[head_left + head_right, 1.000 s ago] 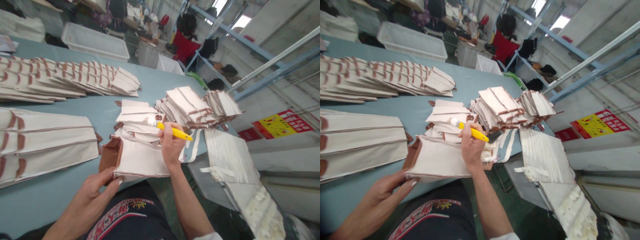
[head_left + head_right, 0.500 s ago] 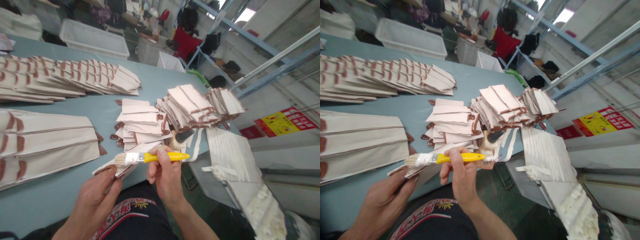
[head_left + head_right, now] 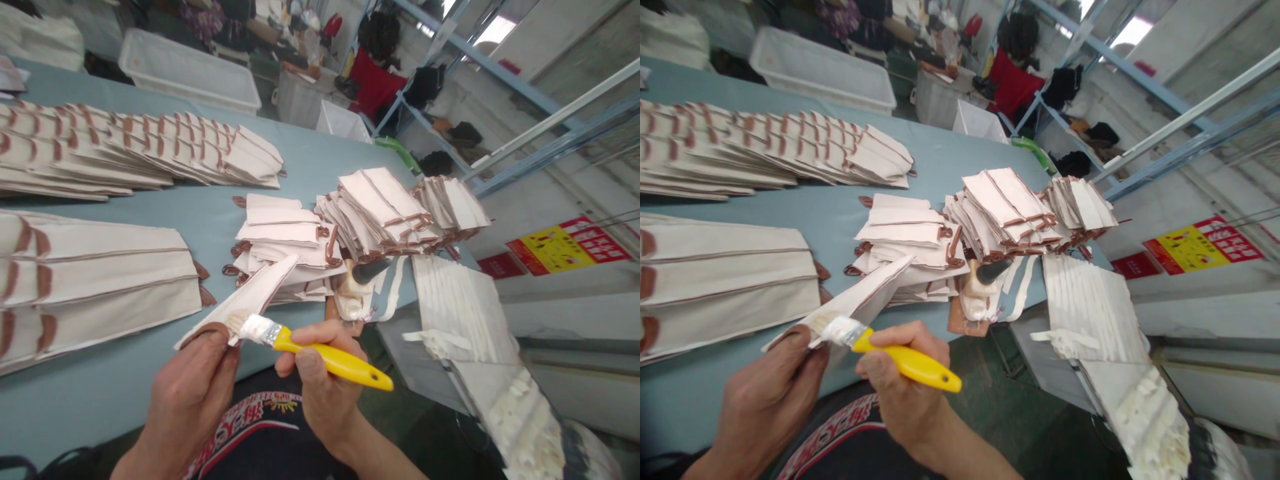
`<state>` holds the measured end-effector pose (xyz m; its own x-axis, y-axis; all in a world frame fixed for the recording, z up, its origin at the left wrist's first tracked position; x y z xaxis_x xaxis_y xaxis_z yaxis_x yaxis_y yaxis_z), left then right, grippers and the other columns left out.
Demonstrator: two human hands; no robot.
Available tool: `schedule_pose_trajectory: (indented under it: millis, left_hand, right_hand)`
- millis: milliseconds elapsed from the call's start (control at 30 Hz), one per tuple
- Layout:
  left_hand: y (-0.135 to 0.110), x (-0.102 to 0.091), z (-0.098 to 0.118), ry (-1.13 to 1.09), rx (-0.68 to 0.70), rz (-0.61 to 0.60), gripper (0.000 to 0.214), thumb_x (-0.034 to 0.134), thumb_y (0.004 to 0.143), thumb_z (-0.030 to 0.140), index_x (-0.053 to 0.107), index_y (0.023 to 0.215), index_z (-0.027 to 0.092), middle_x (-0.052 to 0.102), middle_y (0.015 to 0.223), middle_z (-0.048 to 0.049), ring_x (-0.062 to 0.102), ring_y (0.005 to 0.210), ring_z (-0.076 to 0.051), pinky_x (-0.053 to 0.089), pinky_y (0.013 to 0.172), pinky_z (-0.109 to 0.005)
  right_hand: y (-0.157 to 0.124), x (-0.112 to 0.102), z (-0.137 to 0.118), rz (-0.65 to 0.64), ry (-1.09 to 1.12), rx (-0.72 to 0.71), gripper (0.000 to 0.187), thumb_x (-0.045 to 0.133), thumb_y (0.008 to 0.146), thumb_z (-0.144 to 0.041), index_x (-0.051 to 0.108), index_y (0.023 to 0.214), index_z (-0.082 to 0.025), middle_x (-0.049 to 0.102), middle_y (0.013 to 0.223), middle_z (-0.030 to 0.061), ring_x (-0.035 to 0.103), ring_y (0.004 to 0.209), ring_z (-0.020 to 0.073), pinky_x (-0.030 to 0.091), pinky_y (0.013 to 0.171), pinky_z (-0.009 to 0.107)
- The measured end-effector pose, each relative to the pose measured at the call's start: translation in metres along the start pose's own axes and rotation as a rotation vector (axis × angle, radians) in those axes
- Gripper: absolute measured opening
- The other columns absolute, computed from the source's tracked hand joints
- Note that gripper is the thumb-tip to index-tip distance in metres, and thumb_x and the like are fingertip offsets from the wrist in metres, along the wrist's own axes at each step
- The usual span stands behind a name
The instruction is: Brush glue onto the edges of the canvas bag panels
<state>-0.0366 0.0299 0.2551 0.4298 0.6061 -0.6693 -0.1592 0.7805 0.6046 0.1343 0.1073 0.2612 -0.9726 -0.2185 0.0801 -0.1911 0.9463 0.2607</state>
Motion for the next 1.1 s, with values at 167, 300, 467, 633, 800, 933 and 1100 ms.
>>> schedule_pose_trajectory:
  millis: [167, 300, 467, 633, 800, 933, 1100]
  left_hand:
    - [-0.001, -0.002, 0.002, -0.01, 0.012, 0.003, 0.028, 0.047, 0.119, 0.012, 0.049, 0.097, 0.029, 0.062, 0.077, 0.0065, 0.073, 0.065, -0.013, 0.054, 0.068, -0.023]
    - [-0.005, -0.003, 0.002, -0.023, 0.005, 0.002, 0.026, 0.05, 0.116, 0.01, 0.05, 0.099, 0.029, 0.063, 0.076, 0.0059, 0.074, 0.066, -0.015, 0.055, 0.067, -0.023]
    - [-0.007, -0.005, 0.005, -0.034, -0.011, -0.037, 0.025, 0.048, 0.117, 0.014, 0.051, 0.098, 0.03, 0.068, 0.075, 0.0059, 0.073, 0.059, -0.015, 0.057, 0.064, -0.024]
    - [-0.001, -0.009, 0.014, -0.033, -0.039, -0.044, 0.028, 0.043, 0.119, 0.017, 0.054, 0.096, 0.03, 0.073, 0.075, 0.0032, 0.078, 0.061, -0.018, 0.059, 0.062, -0.027]
    - [0.002, -0.009, 0.017, -0.029, -0.04, -0.108, 0.033, 0.04, 0.12, 0.018, 0.057, 0.093, 0.028, 0.073, 0.073, 0.0014, 0.08, 0.062, -0.019, 0.06, 0.063, -0.028]
    - [0.005, -0.009, 0.017, -0.029, -0.013, -0.143, 0.037, 0.038, 0.121, 0.021, 0.057, 0.09, 0.029, 0.072, 0.072, 0.0019, 0.079, 0.061, -0.02, 0.058, 0.061, -0.03]
    - [0.008, -0.008, 0.015, -0.054, -0.065, -0.164, 0.033, 0.042, 0.116, 0.019, 0.059, 0.09, 0.028, 0.073, 0.075, 0.0015, 0.076, 0.06, -0.019, 0.057, 0.061, -0.03]
  right_hand:
    - [0.001, -0.001, -0.012, -0.02, -0.117, -0.124, 0.028, 0.074, 0.115, -0.047, 0.08, 0.101, -0.024, 0.081, 0.064, -0.0025, 0.076, 0.047, 0.0148, 0.065, 0.054, 0.022]
    - [0.008, 0.004, -0.031, 0.002, -0.248, -0.396, 0.029, 0.072, 0.116, -0.049, 0.075, 0.1, -0.025, 0.08, 0.066, -0.003, 0.076, 0.052, 0.0145, 0.065, 0.058, 0.022]
    - [-0.001, 0.026, -0.039, -0.146, -0.443, -0.719, 0.024, 0.057, 0.123, -0.037, 0.071, 0.109, -0.023, 0.08, 0.069, -0.0024, 0.072, 0.051, 0.0119, 0.063, 0.06, 0.02]
    - [-0.012, 0.024, -0.036, -0.23, -0.51, -0.826, 0.02, 0.053, 0.121, -0.025, 0.071, 0.114, -0.02, 0.076, 0.071, -0.002, 0.068, 0.053, 0.0121, 0.06, 0.06, 0.022]
    - [-0.01, 0.019, -0.034, -0.359, -0.564, -0.877, 0.01, 0.059, 0.112, -0.019, 0.069, 0.111, -0.019, 0.069, 0.068, -0.0047, 0.061, 0.052, 0.0121, 0.049, 0.055, 0.027]
    - [-0.004, 0.019, -0.04, -0.446, -0.614, -0.983, 0.01, 0.059, 0.108, -0.02, 0.068, 0.102, -0.02, 0.059, 0.063, -0.0074, 0.05, 0.051, 0.0128, 0.037, 0.053, 0.03]
    - [0.004, 0.021, -0.043, -0.476, -0.704, -1.016, 0.021, 0.062, 0.107, -0.023, 0.065, 0.087, -0.023, 0.049, 0.061, -0.0075, 0.041, 0.054, 0.0146, 0.029, 0.055, 0.034]
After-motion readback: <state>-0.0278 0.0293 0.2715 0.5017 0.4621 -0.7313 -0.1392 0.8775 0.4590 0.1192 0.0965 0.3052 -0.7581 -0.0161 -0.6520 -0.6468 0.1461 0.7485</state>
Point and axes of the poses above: each hand's wrist, its own y-axis towards the middle knuckle, its own x-axis out of the palm, z = x × y, the point moved 5 cm from there along y, towards the middle knuckle
